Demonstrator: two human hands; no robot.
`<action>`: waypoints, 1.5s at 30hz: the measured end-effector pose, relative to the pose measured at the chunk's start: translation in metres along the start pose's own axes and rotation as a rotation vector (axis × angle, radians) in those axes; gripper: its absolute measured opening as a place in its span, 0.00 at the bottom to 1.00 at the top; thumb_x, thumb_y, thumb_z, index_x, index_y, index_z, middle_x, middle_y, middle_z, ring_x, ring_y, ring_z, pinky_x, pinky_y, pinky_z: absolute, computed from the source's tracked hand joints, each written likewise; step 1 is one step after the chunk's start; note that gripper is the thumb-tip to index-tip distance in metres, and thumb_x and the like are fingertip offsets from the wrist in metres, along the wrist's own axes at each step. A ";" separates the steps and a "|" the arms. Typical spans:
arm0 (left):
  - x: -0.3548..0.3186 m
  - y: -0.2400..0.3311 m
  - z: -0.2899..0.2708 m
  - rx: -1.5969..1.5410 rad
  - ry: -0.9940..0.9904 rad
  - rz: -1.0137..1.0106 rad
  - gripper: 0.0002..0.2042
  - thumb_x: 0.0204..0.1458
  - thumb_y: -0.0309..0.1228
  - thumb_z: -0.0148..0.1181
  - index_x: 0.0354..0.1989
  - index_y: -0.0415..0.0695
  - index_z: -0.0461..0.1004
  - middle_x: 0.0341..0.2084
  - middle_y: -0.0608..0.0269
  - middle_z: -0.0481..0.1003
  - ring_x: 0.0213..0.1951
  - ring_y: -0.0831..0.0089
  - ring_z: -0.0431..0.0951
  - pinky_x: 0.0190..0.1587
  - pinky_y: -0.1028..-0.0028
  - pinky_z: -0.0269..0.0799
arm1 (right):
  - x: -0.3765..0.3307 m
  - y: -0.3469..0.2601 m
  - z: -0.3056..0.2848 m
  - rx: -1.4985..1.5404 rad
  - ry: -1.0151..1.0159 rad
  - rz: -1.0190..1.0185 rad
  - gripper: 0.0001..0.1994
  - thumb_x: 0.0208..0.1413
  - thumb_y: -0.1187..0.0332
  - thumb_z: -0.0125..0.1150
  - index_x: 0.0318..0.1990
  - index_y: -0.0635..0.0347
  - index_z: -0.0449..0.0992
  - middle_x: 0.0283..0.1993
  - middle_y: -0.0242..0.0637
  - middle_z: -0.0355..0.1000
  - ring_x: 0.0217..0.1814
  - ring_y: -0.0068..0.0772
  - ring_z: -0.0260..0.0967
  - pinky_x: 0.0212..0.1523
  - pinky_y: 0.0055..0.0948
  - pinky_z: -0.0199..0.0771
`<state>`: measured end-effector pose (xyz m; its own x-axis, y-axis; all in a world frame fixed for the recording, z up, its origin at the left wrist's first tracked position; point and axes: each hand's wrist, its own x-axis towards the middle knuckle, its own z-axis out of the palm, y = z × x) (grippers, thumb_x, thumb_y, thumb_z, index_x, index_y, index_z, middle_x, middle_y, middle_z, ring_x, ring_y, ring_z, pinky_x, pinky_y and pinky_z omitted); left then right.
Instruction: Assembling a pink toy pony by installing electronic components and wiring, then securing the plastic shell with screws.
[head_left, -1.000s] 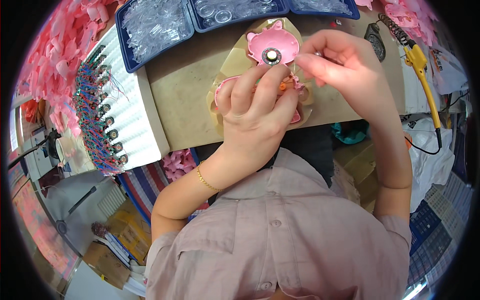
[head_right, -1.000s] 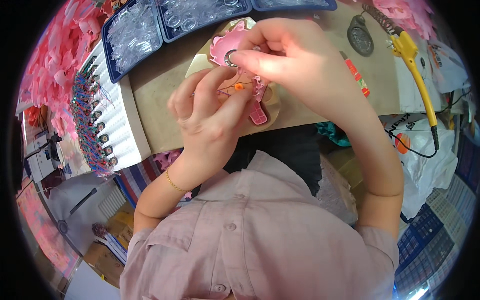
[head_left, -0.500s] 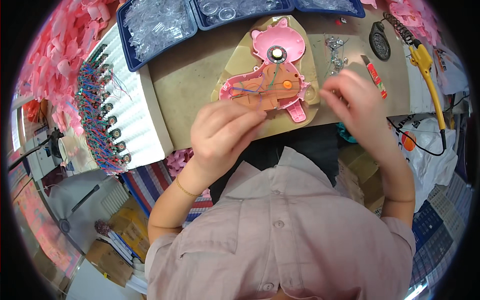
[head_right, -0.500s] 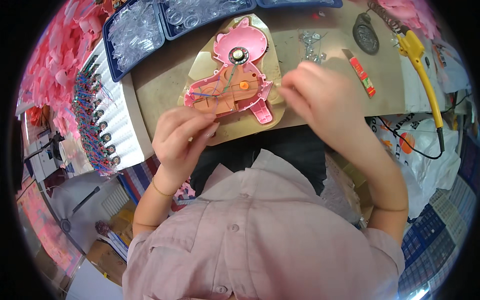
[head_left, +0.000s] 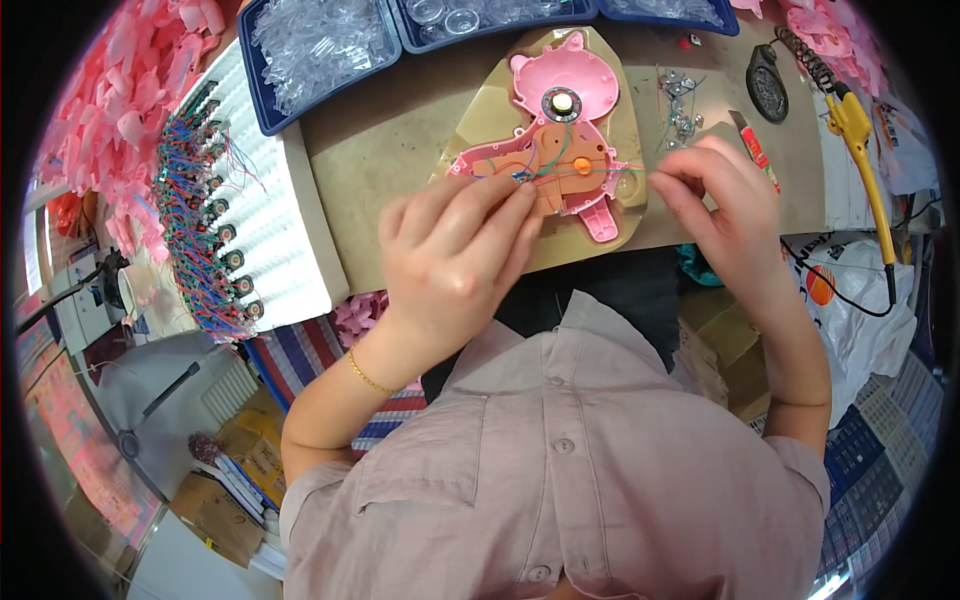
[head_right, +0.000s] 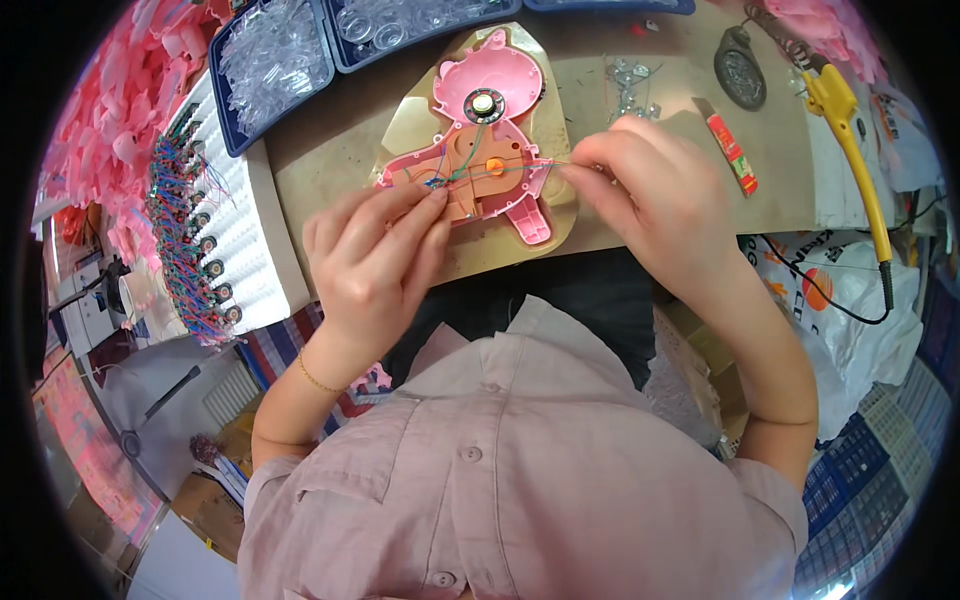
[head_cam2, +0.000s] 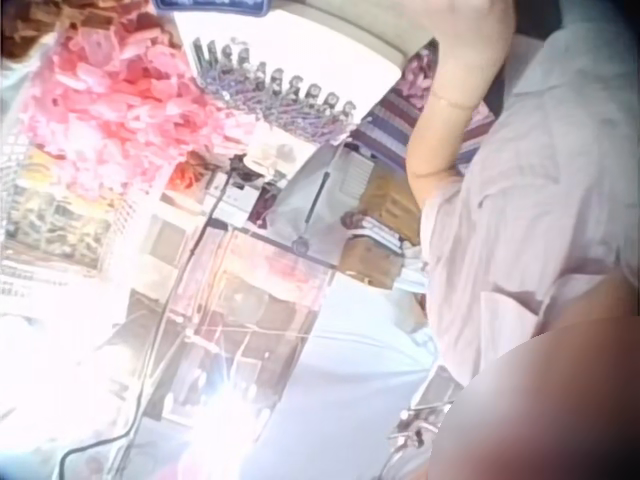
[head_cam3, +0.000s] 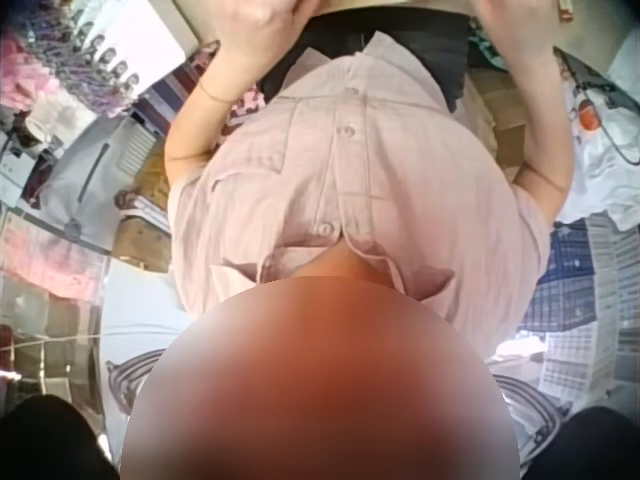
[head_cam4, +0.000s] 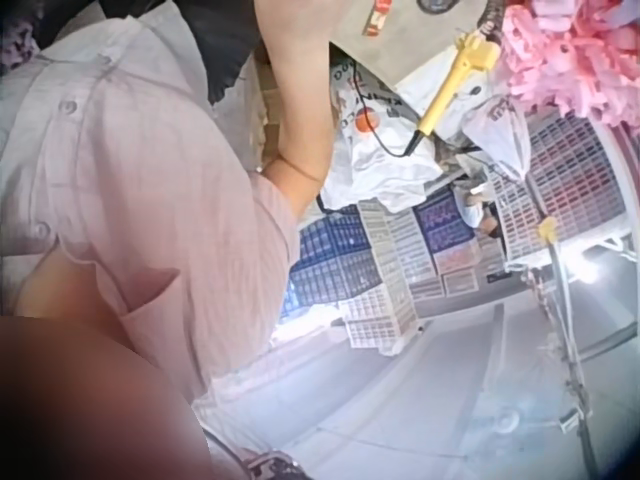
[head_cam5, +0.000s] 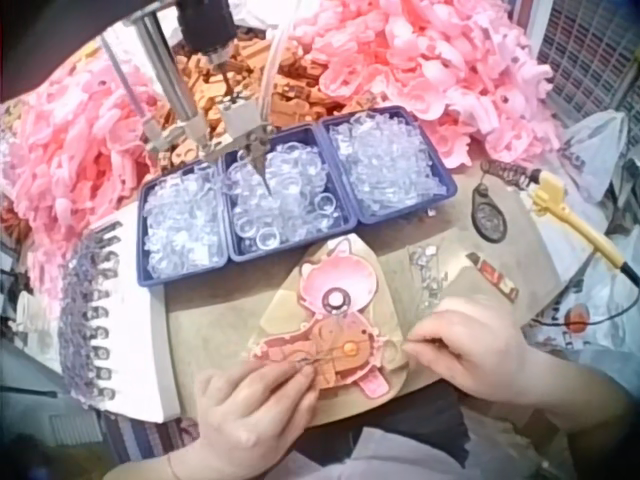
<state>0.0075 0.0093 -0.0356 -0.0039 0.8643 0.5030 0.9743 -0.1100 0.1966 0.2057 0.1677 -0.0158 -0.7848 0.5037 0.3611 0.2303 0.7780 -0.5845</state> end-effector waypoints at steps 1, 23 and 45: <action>-0.003 0.007 -0.002 0.037 -0.035 -0.045 0.15 0.43 0.39 0.63 0.39 0.48 0.79 0.39 0.72 0.75 0.41 0.73 0.72 0.43 0.71 0.59 | -0.002 0.002 0.001 -0.003 -0.019 0.037 0.07 0.46 0.74 0.67 0.30 0.61 0.72 0.25 0.35 0.66 0.22 0.34 0.64 0.23 0.30 0.61; 0.007 0.022 0.010 0.072 -0.010 0.118 0.14 0.41 0.32 0.62 0.38 0.47 0.78 0.42 0.71 0.73 0.43 0.77 0.71 0.45 0.74 0.60 | 0.004 -0.007 0.026 -0.224 0.023 -0.104 0.09 0.44 0.78 0.65 0.34 0.62 0.73 0.33 0.39 0.70 0.34 0.40 0.69 0.34 0.30 0.69; 0.007 0.027 0.015 0.053 -0.043 0.134 0.07 0.38 0.30 0.59 0.28 0.44 0.74 0.37 0.67 0.69 0.43 0.75 0.68 0.44 0.72 0.60 | 0.004 -0.008 0.020 -0.082 -0.103 0.039 0.06 0.46 0.76 0.64 0.34 0.63 0.76 0.35 0.37 0.72 0.38 0.37 0.70 0.38 0.33 0.69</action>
<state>0.0367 0.0201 -0.0392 0.1352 0.8639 0.4852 0.9759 -0.2007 0.0854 0.1889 0.1558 -0.0244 -0.8284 0.4964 0.2597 0.3050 0.7885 -0.5341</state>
